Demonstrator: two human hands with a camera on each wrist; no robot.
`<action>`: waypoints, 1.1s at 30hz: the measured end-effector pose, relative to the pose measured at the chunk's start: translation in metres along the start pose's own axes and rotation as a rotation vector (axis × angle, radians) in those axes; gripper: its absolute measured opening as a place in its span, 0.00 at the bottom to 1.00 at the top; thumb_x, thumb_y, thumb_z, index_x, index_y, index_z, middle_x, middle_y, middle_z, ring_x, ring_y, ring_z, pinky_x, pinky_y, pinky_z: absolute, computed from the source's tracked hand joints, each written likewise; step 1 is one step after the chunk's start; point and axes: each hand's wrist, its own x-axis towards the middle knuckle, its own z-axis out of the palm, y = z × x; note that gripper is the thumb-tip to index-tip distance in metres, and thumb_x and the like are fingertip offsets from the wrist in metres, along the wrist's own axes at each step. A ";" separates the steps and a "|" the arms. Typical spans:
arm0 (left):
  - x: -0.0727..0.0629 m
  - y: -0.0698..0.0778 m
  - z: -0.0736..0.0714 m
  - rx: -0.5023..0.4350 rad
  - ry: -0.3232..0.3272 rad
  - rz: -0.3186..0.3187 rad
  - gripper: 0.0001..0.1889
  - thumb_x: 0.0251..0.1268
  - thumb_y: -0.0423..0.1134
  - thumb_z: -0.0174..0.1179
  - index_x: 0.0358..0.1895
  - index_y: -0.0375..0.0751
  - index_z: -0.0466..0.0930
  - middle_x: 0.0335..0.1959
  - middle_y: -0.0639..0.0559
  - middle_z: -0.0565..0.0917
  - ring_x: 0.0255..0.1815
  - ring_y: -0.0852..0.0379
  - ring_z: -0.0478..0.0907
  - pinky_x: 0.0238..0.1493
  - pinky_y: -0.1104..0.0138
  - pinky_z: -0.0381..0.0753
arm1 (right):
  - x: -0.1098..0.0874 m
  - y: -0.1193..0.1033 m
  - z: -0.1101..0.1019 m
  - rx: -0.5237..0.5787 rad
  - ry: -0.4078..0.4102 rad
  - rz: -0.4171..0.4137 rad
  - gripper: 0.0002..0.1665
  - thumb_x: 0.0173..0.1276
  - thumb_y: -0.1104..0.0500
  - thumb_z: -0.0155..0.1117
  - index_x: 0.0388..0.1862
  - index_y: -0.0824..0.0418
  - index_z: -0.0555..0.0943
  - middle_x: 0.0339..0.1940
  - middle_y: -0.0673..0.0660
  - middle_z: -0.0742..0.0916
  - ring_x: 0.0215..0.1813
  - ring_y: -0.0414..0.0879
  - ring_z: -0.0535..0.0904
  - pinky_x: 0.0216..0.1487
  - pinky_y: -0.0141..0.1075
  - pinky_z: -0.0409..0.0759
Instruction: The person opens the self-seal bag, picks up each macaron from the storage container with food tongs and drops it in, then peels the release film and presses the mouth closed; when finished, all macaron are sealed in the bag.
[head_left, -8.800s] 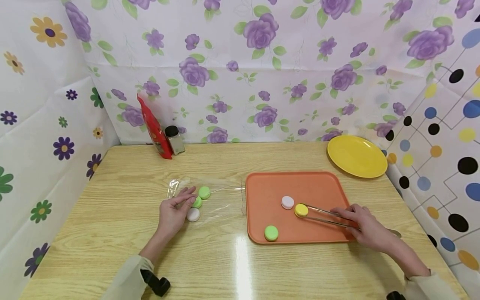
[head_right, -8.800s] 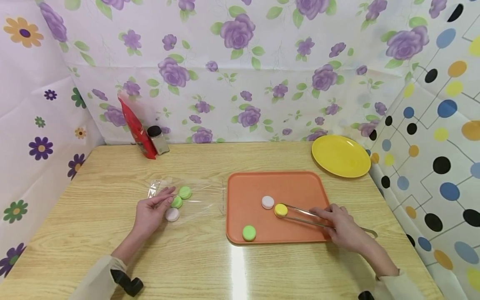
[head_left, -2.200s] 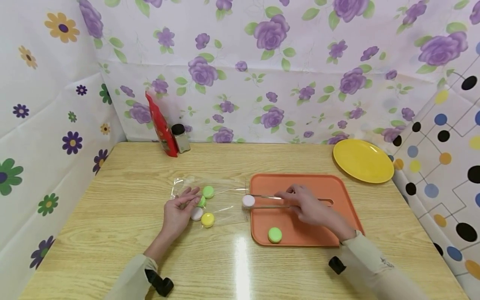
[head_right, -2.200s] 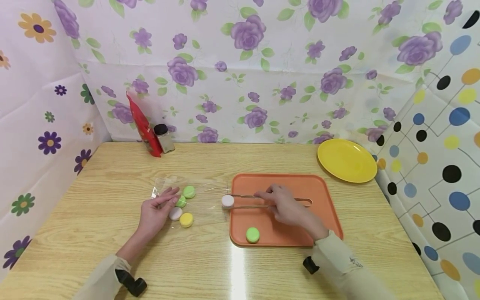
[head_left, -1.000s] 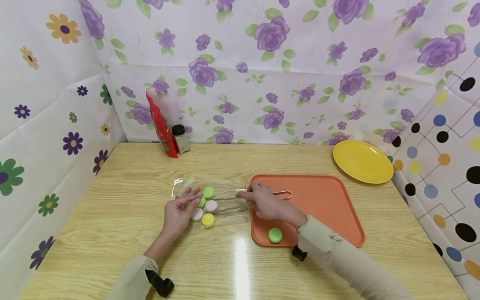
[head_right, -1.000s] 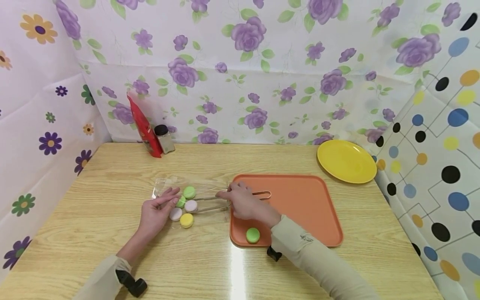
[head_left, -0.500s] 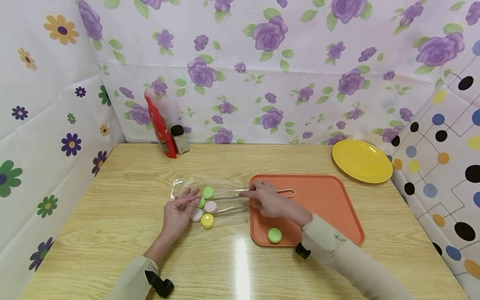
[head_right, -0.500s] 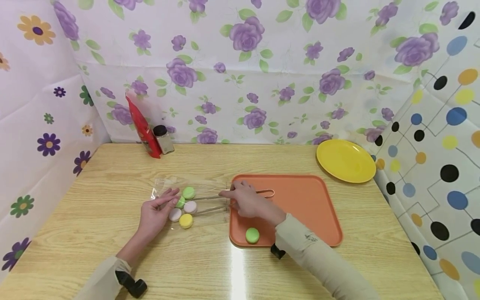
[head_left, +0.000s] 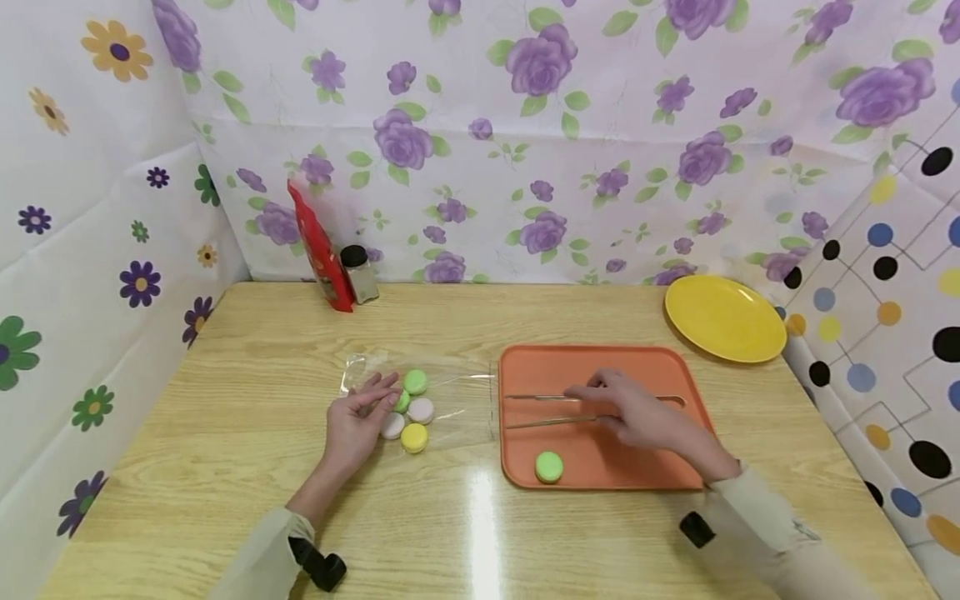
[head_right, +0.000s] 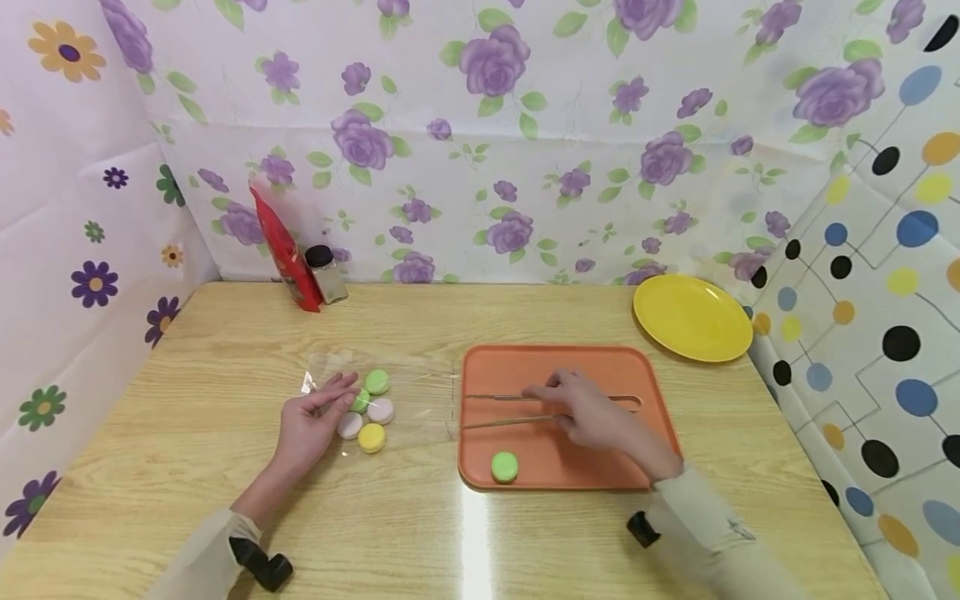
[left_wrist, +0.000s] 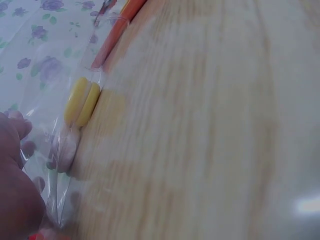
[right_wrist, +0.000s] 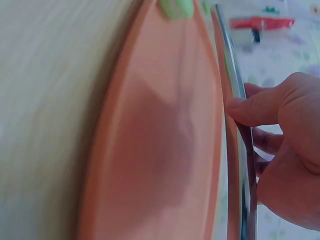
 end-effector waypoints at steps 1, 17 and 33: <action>0.000 0.000 0.000 0.001 -0.002 0.000 0.04 0.62 0.21 0.64 0.38 0.20 0.84 0.51 0.26 0.81 0.67 0.27 0.67 0.73 0.37 0.39 | -0.009 0.005 -0.002 -0.004 0.001 0.006 0.34 0.62 0.78 0.65 0.67 0.61 0.77 0.46 0.58 0.78 0.43 0.51 0.72 0.39 0.40 0.74; 0.003 -0.021 0.000 -0.011 0.006 0.005 0.05 0.64 0.27 0.67 0.38 0.26 0.87 0.51 0.32 0.83 0.68 0.32 0.69 0.74 0.41 0.40 | -0.095 0.017 -0.005 0.061 0.078 -0.035 0.39 0.56 0.79 0.70 0.67 0.58 0.78 0.42 0.50 0.78 0.40 0.44 0.70 0.37 0.34 0.71; 0.002 -0.021 0.000 0.006 0.022 0.009 0.03 0.62 0.24 0.67 0.37 0.24 0.86 0.50 0.32 0.83 0.66 0.31 0.70 0.73 0.39 0.43 | -0.092 0.008 0.009 0.050 0.062 -0.033 0.37 0.57 0.76 0.72 0.65 0.55 0.79 0.44 0.48 0.79 0.42 0.43 0.71 0.39 0.36 0.70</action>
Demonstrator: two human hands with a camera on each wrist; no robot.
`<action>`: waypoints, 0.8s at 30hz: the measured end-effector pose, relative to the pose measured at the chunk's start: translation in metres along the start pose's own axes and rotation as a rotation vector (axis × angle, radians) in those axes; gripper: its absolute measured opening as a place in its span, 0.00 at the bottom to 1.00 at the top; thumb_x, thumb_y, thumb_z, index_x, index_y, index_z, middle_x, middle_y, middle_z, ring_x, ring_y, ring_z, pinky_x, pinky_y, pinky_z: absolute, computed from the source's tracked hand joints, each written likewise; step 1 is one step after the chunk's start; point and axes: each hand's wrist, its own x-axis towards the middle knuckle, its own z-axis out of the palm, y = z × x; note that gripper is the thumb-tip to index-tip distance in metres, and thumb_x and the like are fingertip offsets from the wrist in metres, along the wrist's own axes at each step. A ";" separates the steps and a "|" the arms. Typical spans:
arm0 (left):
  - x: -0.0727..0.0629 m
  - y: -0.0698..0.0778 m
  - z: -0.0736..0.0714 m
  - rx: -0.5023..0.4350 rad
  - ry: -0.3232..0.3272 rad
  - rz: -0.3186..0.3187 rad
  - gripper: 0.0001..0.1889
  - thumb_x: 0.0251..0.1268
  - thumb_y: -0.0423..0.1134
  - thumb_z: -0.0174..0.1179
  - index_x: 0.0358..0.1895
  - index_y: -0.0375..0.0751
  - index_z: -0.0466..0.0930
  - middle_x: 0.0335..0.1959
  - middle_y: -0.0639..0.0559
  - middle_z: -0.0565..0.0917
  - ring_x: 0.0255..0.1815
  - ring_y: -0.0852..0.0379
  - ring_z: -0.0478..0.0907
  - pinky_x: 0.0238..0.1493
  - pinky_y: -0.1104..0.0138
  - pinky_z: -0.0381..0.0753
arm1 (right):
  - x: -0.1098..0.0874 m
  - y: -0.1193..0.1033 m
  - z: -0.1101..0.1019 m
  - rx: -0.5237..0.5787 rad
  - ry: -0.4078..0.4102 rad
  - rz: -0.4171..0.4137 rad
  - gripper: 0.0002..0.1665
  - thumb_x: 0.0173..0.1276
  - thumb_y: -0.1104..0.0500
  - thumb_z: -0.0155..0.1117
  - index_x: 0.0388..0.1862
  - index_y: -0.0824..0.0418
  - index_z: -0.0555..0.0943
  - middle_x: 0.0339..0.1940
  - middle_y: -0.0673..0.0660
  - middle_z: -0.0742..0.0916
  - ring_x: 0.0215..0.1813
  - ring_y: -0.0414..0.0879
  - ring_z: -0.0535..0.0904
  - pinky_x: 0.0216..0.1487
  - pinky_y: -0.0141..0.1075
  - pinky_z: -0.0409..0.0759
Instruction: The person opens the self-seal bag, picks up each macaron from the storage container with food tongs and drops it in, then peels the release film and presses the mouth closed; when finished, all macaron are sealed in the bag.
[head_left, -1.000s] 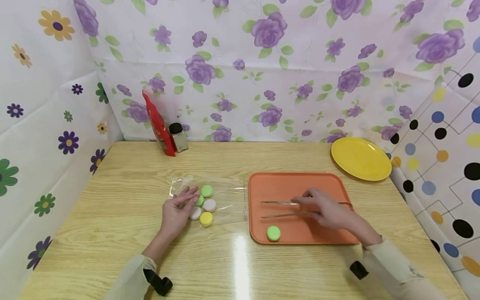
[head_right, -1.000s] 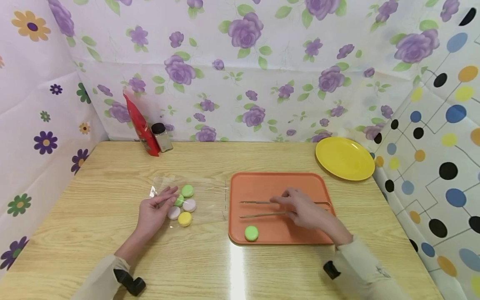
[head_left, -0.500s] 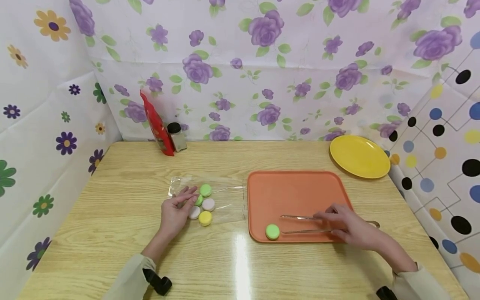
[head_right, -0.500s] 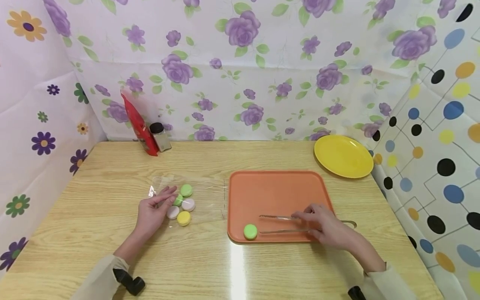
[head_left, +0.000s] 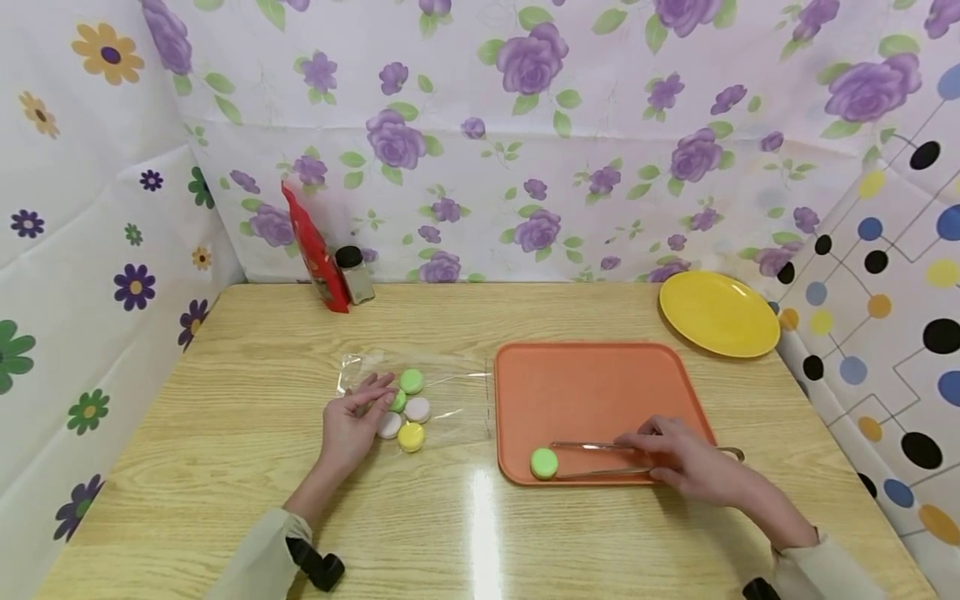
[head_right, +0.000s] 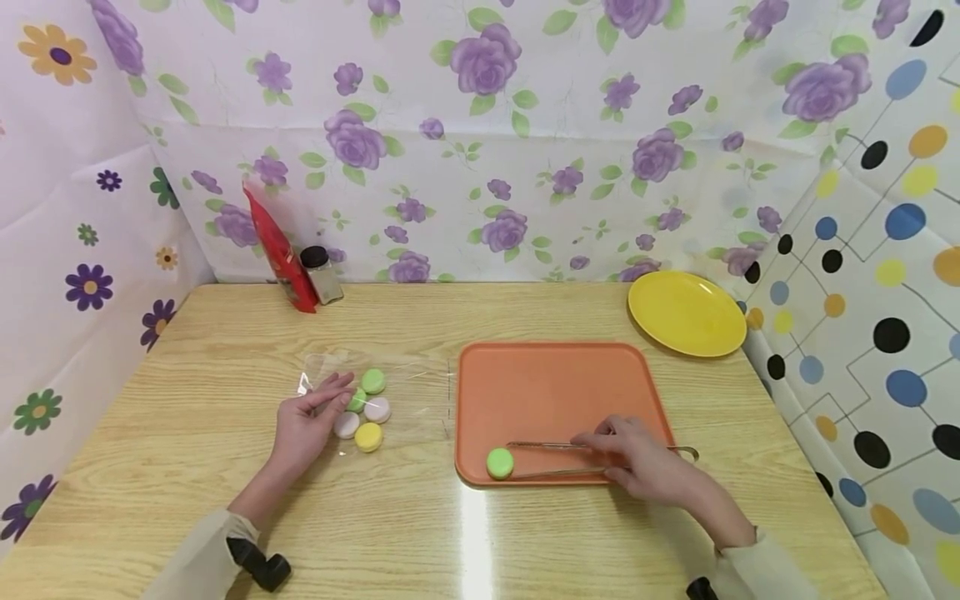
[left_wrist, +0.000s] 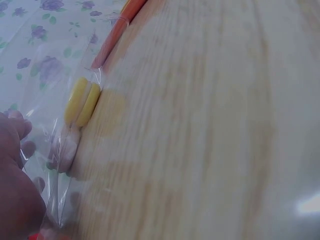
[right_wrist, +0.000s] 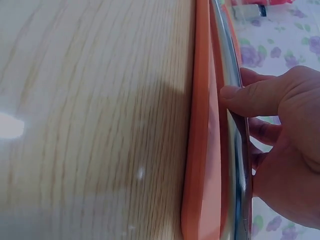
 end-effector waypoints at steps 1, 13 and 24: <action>0.000 0.000 0.000 -0.001 -0.001 0.001 0.04 0.62 0.24 0.67 0.37 0.25 0.86 0.50 0.32 0.83 0.66 0.31 0.70 0.74 0.39 0.43 | 0.002 -0.001 0.001 -0.003 0.002 -0.009 0.36 0.57 0.75 0.72 0.65 0.55 0.79 0.44 0.48 0.79 0.42 0.43 0.71 0.39 0.36 0.70; 0.000 -0.002 0.000 -0.012 0.001 -0.008 0.04 0.63 0.25 0.67 0.37 0.25 0.87 0.50 0.33 0.84 0.67 0.33 0.70 0.74 0.41 0.42 | 0.018 -0.004 0.014 -0.004 -0.005 -0.012 0.35 0.61 0.74 0.70 0.67 0.56 0.78 0.44 0.50 0.79 0.42 0.43 0.70 0.39 0.36 0.72; 0.000 -0.001 -0.001 -0.021 0.000 0.001 0.04 0.62 0.24 0.67 0.38 0.23 0.86 0.51 0.30 0.83 0.67 0.31 0.69 0.74 0.39 0.41 | 0.031 -0.007 0.008 -0.046 0.022 0.026 0.37 0.60 0.77 0.68 0.67 0.56 0.78 0.45 0.53 0.78 0.43 0.44 0.70 0.39 0.39 0.74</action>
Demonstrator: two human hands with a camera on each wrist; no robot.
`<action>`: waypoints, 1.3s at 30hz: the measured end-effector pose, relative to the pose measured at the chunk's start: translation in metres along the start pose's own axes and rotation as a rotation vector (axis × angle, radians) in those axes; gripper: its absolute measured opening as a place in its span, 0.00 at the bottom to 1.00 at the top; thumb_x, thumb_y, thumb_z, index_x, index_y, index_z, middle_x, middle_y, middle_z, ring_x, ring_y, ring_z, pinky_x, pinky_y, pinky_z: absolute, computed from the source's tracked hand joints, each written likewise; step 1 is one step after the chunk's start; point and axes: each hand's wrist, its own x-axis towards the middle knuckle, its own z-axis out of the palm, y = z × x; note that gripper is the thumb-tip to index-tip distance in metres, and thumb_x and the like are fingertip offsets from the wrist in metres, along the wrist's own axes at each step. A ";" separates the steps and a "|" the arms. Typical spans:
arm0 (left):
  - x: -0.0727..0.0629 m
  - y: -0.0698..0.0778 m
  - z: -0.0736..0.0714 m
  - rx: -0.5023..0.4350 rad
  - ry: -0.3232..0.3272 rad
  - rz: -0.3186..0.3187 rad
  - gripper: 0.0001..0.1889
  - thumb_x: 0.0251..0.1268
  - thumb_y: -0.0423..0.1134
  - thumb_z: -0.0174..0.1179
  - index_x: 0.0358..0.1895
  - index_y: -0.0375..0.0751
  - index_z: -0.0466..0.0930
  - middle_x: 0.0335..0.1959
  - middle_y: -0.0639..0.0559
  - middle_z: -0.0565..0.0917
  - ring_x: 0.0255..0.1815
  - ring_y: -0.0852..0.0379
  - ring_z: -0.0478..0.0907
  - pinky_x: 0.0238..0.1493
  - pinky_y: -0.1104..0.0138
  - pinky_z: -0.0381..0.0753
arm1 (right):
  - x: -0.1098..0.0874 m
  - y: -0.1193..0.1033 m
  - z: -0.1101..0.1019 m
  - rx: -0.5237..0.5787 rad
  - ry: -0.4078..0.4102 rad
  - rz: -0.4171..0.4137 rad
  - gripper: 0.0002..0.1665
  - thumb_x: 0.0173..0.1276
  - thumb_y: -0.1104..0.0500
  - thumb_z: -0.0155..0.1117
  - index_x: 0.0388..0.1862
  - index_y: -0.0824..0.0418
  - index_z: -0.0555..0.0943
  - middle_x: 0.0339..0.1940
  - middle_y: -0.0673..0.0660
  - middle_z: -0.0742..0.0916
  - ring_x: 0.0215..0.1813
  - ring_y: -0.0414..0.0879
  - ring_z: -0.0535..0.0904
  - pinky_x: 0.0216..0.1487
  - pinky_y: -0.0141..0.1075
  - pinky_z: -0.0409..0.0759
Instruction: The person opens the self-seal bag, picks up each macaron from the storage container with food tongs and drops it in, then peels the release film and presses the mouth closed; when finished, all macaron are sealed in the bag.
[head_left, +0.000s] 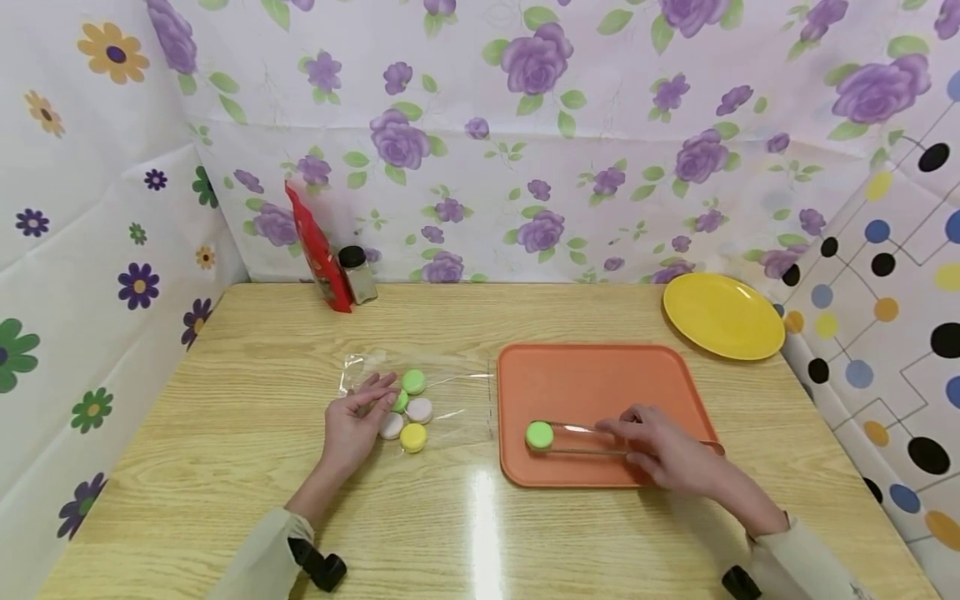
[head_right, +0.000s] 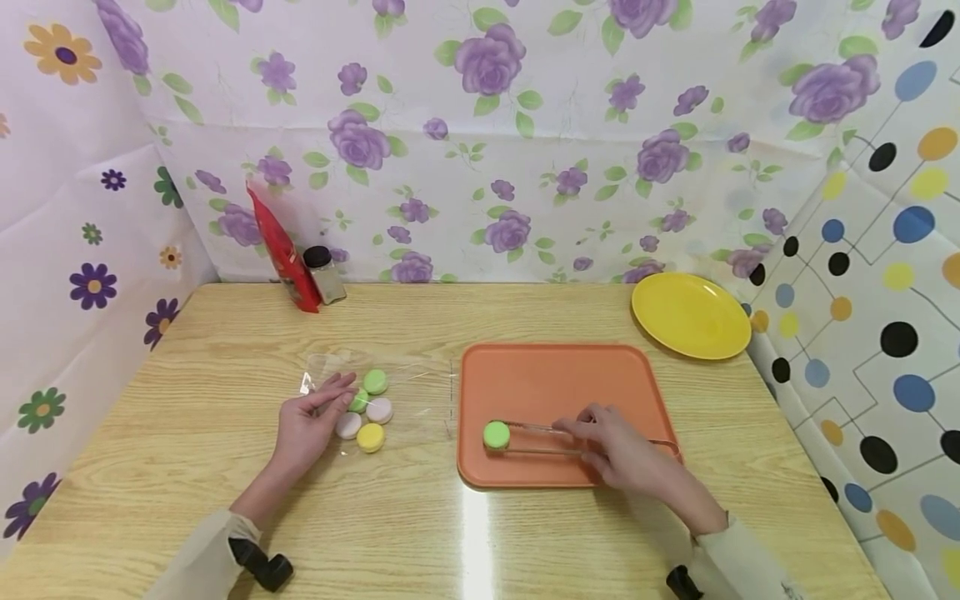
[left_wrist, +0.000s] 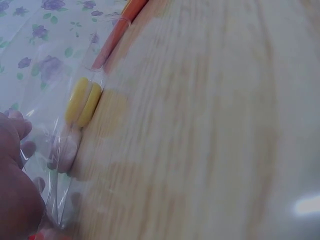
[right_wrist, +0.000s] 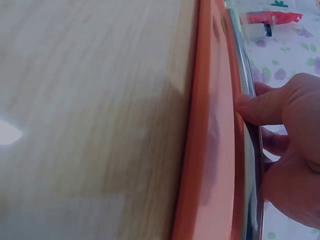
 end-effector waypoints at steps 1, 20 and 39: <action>0.000 0.000 0.000 0.005 0.000 -0.002 0.04 0.62 0.24 0.67 0.38 0.24 0.86 0.51 0.31 0.83 0.67 0.32 0.69 0.74 0.39 0.41 | 0.003 0.000 -0.001 -0.006 0.002 0.009 0.37 0.60 0.77 0.68 0.67 0.56 0.78 0.45 0.54 0.78 0.43 0.44 0.70 0.40 0.40 0.74; 0.001 0.002 0.000 0.014 0.003 0.004 0.04 0.63 0.25 0.66 0.38 0.25 0.87 0.50 0.32 0.84 0.66 0.32 0.70 0.73 0.38 0.41 | 0.108 -0.024 0.026 -0.109 0.019 0.001 0.31 0.63 0.74 0.67 0.66 0.58 0.79 0.41 0.58 0.79 0.37 0.49 0.71 0.38 0.41 0.70; -0.004 0.041 0.003 0.029 -0.007 -0.009 0.04 0.62 0.20 0.63 0.37 0.18 0.83 0.50 0.24 0.80 0.65 0.24 0.68 0.71 0.34 0.42 | 0.150 -0.045 0.043 -0.125 0.020 -0.037 0.31 0.60 0.76 0.64 0.64 0.62 0.80 0.40 0.61 0.81 0.39 0.54 0.74 0.37 0.42 0.68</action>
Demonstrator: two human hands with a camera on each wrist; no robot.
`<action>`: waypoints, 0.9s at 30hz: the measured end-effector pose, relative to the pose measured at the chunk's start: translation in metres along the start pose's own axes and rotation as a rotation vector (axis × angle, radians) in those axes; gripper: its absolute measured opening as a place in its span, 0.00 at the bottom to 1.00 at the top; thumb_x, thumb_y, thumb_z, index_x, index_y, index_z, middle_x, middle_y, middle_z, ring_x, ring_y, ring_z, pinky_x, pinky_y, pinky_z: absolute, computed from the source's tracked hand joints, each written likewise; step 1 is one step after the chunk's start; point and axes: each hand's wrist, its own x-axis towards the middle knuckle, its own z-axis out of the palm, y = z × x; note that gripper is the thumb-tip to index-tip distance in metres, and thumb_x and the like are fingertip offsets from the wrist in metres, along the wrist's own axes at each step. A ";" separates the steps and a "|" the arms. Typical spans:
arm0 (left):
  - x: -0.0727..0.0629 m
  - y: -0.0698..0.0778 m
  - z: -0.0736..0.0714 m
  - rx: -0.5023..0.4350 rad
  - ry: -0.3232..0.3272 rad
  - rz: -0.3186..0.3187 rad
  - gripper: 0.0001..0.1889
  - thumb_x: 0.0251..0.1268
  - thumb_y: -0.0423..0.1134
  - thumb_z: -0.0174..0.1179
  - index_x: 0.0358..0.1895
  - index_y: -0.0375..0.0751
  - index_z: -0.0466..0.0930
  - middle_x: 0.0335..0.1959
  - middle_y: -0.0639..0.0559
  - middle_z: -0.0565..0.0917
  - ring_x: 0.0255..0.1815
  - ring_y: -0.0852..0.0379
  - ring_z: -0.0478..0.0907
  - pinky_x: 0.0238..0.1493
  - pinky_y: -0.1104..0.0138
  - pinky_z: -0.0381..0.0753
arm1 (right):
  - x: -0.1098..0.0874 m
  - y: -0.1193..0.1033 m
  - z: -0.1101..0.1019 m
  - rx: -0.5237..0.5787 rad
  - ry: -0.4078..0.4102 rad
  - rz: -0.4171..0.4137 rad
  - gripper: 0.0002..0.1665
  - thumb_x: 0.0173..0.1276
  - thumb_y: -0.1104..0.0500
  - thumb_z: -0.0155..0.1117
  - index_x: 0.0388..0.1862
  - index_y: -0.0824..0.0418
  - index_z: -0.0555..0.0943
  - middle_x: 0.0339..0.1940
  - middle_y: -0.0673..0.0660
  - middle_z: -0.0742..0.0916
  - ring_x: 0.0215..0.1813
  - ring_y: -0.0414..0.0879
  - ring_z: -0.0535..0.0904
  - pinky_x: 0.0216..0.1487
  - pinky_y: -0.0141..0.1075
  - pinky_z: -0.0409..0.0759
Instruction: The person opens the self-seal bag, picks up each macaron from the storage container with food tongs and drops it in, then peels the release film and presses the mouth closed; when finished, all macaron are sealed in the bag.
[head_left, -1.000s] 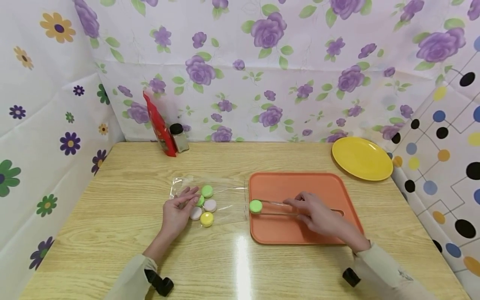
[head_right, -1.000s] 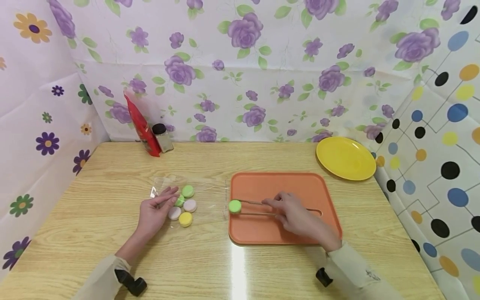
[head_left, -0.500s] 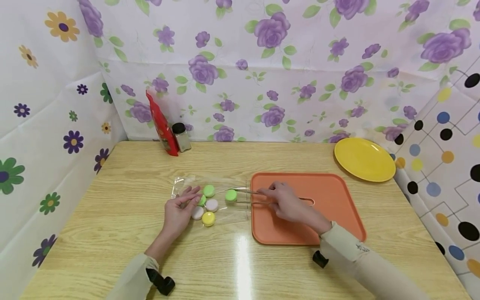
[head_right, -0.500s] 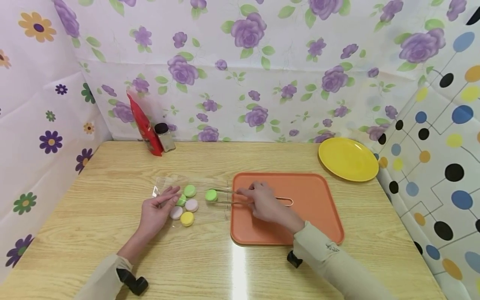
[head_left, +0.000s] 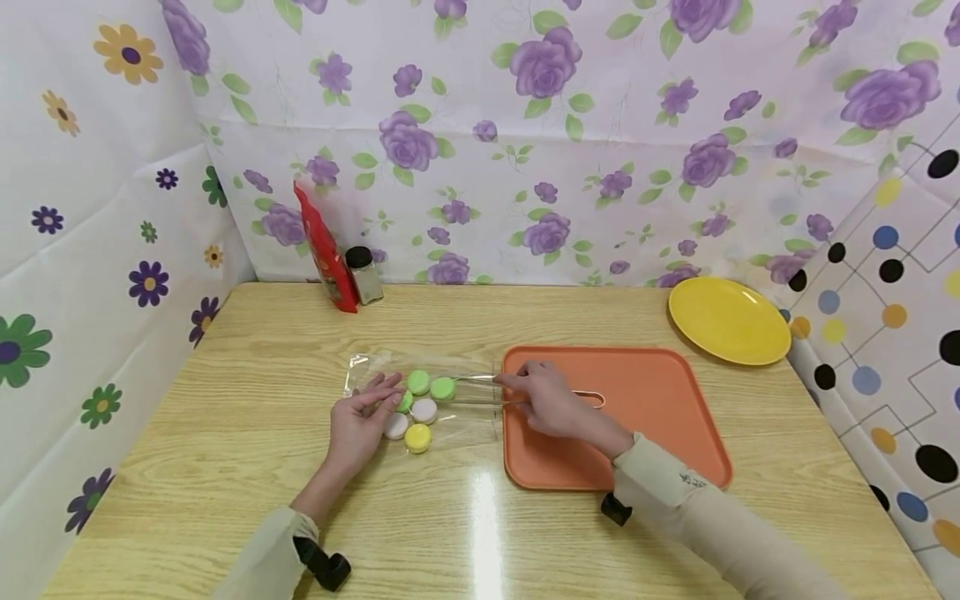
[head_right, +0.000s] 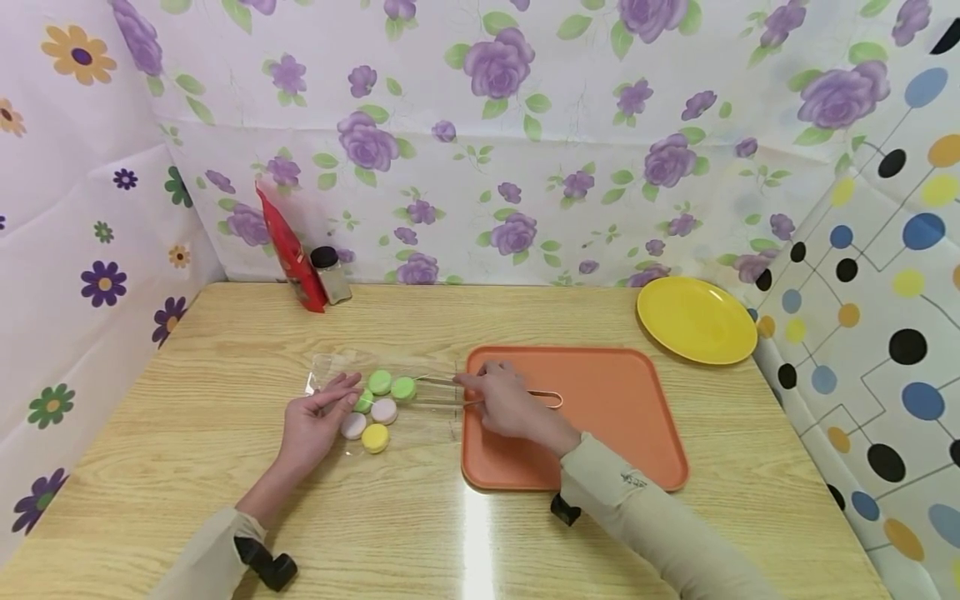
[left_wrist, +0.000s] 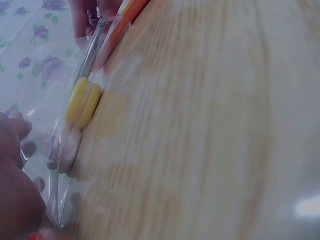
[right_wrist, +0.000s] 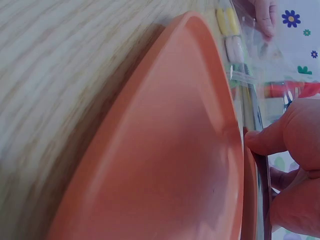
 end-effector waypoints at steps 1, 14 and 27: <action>0.000 0.000 0.000 0.003 0.001 -0.001 0.04 0.62 0.19 0.63 0.37 0.18 0.84 0.50 0.24 0.80 0.65 0.25 0.68 0.71 0.34 0.42 | 0.001 0.000 0.000 0.002 -0.003 0.004 0.31 0.61 0.76 0.64 0.64 0.63 0.80 0.40 0.61 0.81 0.40 0.54 0.74 0.37 0.42 0.68; 0.001 -0.010 0.001 -0.021 0.006 0.013 0.03 0.62 0.19 0.63 0.37 0.18 0.83 0.49 0.24 0.81 0.65 0.24 0.68 0.71 0.34 0.39 | 0.006 -0.002 0.004 0.050 -0.069 0.089 0.29 0.65 0.71 0.67 0.66 0.62 0.78 0.43 0.61 0.80 0.40 0.54 0.70 0.38 0.42 0.66; 0.001 -0.010 0.001 -0.022 0.005 0.005 0.04 0.62 0.19 0.64 0.37 0.17 0.83 0.50 0.24 0.80 0.65 0.24 0.67 0.71 0.34 0.39 | -0.006 0.002 -0.003 0.069 -0.027 0.041 0.29 0.65 0.74 0.65 0.66 0.64 0.78 0.42 0.62 0.80 0.37 0.51 0.69 0.37 0.41 0.63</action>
